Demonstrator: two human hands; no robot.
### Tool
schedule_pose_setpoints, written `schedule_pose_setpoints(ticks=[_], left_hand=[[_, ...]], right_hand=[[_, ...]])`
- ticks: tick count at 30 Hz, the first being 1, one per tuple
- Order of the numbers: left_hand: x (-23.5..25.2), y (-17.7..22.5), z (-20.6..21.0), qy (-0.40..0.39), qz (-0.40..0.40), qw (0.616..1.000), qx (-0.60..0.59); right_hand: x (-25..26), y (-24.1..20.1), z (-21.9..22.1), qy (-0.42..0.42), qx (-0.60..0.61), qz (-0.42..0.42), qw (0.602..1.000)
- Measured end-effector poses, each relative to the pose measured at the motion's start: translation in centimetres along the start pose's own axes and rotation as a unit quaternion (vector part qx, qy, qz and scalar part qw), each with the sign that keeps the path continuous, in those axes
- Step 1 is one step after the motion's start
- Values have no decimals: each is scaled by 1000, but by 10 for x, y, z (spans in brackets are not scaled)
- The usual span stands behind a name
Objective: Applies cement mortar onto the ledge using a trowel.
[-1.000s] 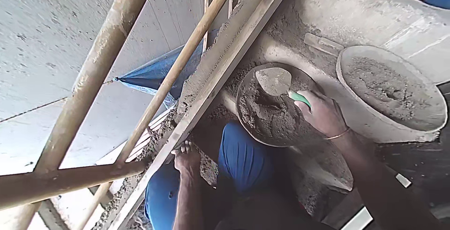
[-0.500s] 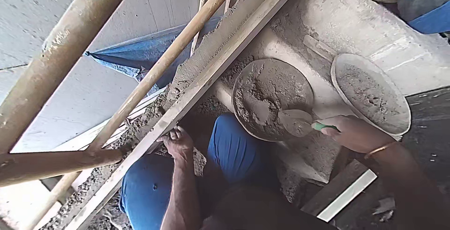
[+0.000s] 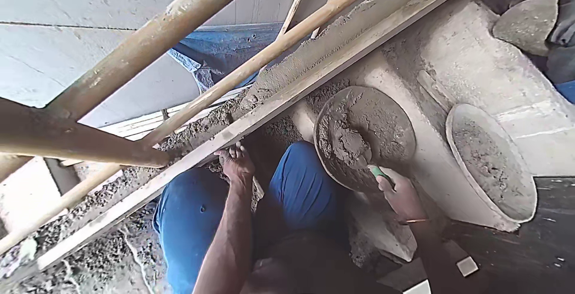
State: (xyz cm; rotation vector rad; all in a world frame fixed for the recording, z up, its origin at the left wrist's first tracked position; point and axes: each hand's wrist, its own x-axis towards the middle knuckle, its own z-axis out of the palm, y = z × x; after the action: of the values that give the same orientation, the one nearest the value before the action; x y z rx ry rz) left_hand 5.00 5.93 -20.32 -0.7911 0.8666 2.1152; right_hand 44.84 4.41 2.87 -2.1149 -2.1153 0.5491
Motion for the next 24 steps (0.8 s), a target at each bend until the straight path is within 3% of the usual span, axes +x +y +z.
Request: schedule_pose_setpoints(ticks=[3, 7, 10, 14, 18, 24], left_hand=[[1, -4, 0, 4, 2, 1000, -6], [6, 1, -6, 5, -2, 1000, 8], [5, -4, -3, -9, -10, 1000, 11], [6, 3, -6, -10, 2, 1000, 15], [6, 3, -6, -2, 1, 1000, -9], [15, 4, -19, -42, 26, 998, 49]], right_hand=[[0, -2, -13, 34, 25, -30, 999], [14, -17, 4, 42, 101, -31, 994], [14, -31, 12, 104, 17, -44, 994], [4, -53, 22, 125, -26, -95, 987], [-7, -96, 44, 59, 50, -156, 985], [-18, -193, 141, -77, 195, -224, 952]])
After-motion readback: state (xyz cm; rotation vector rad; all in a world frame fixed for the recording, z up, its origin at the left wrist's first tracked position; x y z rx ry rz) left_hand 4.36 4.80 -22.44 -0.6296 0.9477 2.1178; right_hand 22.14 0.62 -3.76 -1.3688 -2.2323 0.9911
